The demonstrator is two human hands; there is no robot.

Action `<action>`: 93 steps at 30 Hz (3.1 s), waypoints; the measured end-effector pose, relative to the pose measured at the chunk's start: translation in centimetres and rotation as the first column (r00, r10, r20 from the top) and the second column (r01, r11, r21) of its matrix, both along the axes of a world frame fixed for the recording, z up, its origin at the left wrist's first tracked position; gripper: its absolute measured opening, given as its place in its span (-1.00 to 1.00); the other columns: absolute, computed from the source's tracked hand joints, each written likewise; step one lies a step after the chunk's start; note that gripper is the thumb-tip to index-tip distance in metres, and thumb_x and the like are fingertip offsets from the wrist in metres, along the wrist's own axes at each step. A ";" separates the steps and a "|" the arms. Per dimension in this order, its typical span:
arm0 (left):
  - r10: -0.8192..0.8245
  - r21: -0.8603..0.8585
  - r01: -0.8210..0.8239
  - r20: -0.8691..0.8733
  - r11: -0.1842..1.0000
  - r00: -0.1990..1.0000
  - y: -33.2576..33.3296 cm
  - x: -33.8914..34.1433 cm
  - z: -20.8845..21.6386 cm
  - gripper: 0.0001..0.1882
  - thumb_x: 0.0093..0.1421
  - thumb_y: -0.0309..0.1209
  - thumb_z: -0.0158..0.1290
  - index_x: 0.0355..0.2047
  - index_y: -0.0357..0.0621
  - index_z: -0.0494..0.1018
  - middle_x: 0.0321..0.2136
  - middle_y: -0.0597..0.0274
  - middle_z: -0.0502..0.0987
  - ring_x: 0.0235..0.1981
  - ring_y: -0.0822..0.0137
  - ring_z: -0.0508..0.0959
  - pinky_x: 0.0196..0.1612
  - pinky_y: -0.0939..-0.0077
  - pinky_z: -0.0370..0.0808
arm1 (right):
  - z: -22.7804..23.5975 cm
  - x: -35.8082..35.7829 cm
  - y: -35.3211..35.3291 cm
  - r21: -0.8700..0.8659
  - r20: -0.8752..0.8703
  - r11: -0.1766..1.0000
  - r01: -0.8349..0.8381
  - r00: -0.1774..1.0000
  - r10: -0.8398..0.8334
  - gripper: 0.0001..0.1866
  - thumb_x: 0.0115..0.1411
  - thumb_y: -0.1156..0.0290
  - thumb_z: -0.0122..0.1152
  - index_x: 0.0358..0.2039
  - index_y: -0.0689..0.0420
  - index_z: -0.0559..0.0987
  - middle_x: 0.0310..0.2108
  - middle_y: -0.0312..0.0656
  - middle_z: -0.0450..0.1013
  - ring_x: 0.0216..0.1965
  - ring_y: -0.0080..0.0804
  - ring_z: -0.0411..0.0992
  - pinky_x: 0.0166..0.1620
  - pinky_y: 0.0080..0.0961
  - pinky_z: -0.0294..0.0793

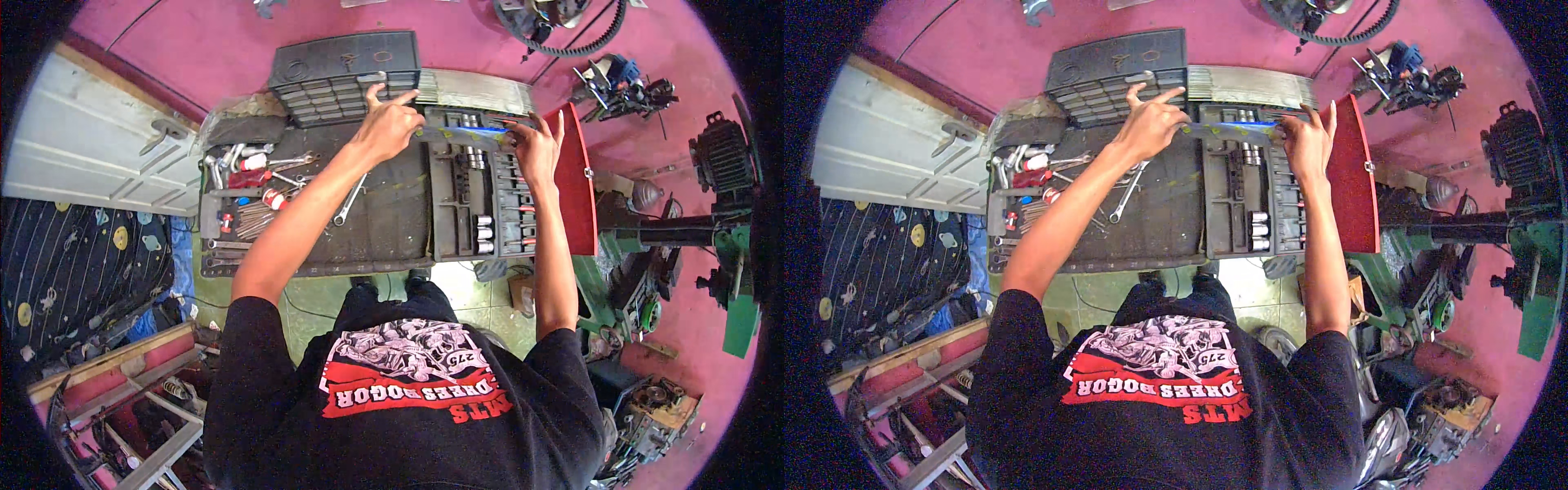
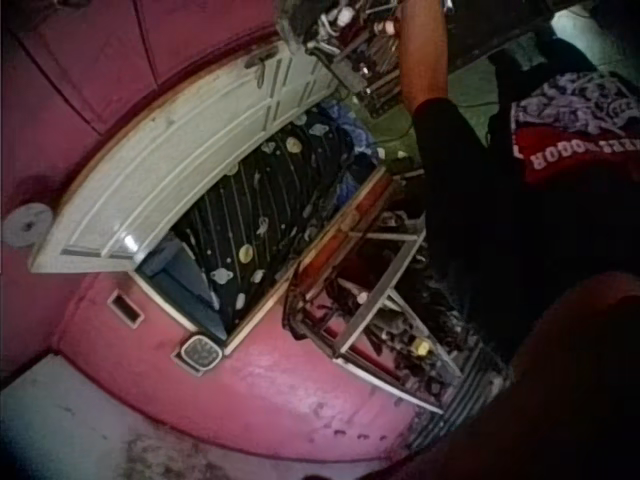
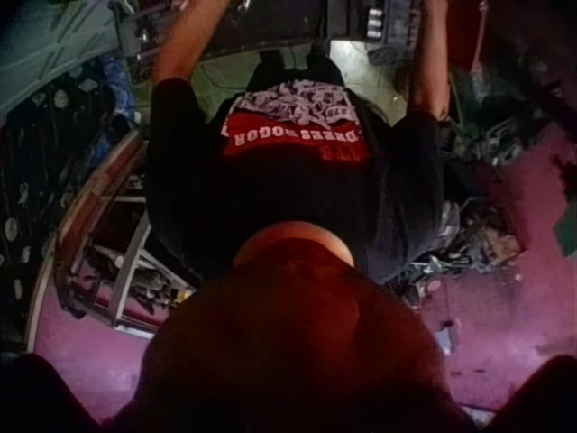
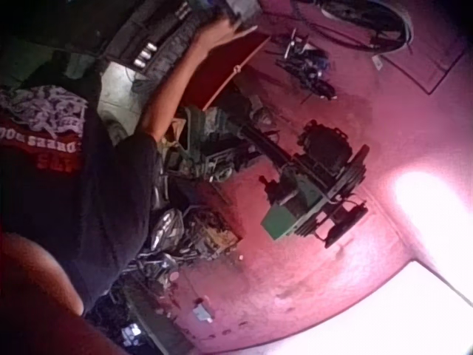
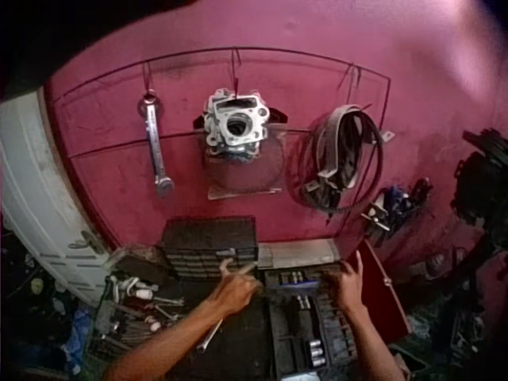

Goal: The person repeatedly picks up thin metal rods from a workbench and places them into a red tool case. They handle the rods one by one, moving them from a pile on the table into the slots of the case. The person also briefly handles a blue package and a bundle of rods wrapped in plastic.

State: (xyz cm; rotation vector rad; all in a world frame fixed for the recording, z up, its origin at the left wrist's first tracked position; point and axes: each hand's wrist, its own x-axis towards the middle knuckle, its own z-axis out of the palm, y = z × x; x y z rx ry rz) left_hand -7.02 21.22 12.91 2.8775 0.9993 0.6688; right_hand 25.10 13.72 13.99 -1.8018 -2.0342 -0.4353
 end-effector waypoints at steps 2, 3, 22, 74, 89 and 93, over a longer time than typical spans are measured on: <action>-0.004 -0.025 0.003 -0.037 1.000 0.999 0.0 1.9 -0.4 -0.75 0.08 -0.56 0.18 -0.28 0.09 0.68 -0.32 0.41 0.68 0.29 0.31 0.43 0.24 -0.44 -0.05 | 0.1 1.3 -0.1 -0.028 0.017 1.000 0.011 1.000 -0.010 -0.73 -0.02 0.46 0.35 -0.27 -0.11 0.77 -0.31 -0.34 0.68 0.15 -0.31 0.48 0.50 0.04 -0.25; -0.004 -0.031 0.002 -0.059 1.000 0.998 0.0 2.8 -0.3 -0.80 0.11 -0.52 0.18 -0.29 0.10 0.68 -0.29 0.42 0.68 0.29 0.32 0.42 0.25 -0.41 -0.06 | 0.1 1.9 -0.1 -0.036 0.017 0.999 0.008 1.000 -0.007 -0.72 -0.05 0.44 0.38 -0.26 -0.10 0.77 -0.33 -0.33 0.68 0.15 -0.28 0.48 0.50 0.05 -0.24; 0.267 0.172 -0.242 -0.139 0.955 0.954 10.8 14.0 3.5 -0.74 -0.02 -0.56 0.10 -0.30 -0.08 0.64 -0.36 0.13 0.67 -0.11 0.14 0.65 0.16 -0.27 0.17 | -2.3 9.6 13.1 0.118 -0.005 0.992 0.044 0.999 -0.044 -0.67 -0.05 0.38 0.41 -0.20 -0.13 0.76 -0.23 -0.25 0.67 0.07 -0.21 0.53 0.48 0.00 -0.11; 0.530 0.074 -0.535 -0.306 0.841 0.791 9.4 15.7 -12.2 -0.37 0.47 -0.12 -0.25 0.45 -0.12 0.08 0.49 0.19 0.05 0.52 0.15 -0.08 0.29 -0.34 0.07 | -12.4 9.9 13.1 -0.038 0.219 0.996 0.077 0.973 -0.067 -0.48 0.39 0.15 0.03 0.31 0.03 0.41 0.28 -0.22 0.40 0.39 -0.05 0.19 0.43 0.17 -0.10; 0.455 -0.069 -0.500 -0.324 0.863 0.830 10.3 15.3 -11.4 -0.35 0.44 -0.16 -0.16 0.44 -0.15 0.07 0.47 0.17 0.10 0.52 0.10 -0.06 0.33 -0.42 -0.01 | -11.4 9.4 13.2 -0.082 0.243 0.988 0.128 0.964 -0.105 -0.47 0.29 0.21 0.11 0.25 0.04 0.47 0.28 -0.21 0.41 0.35 -0.06 0.24 0.42 0.11 -0.02; 0.305 -0.106 -0.328 -0.186 0.939 0.934 8.3 14.3 -10.1 -0.36 0.38 -0.22 -0.02 0.39 -0.19 0.16 0.33 0.00 0.31 0.46 0.08 0.12 0.28 -0.38 0.02 | -9.8 7.8 11.5 -0.036 0.217 0.995 0.096 0.972 -0.085 -0.54 0.26 0.24 0.16 0.16 0.04 0.54 0.24 -0.18 0.45 0.34 -0.04 0.25 0.41 0.09 0.00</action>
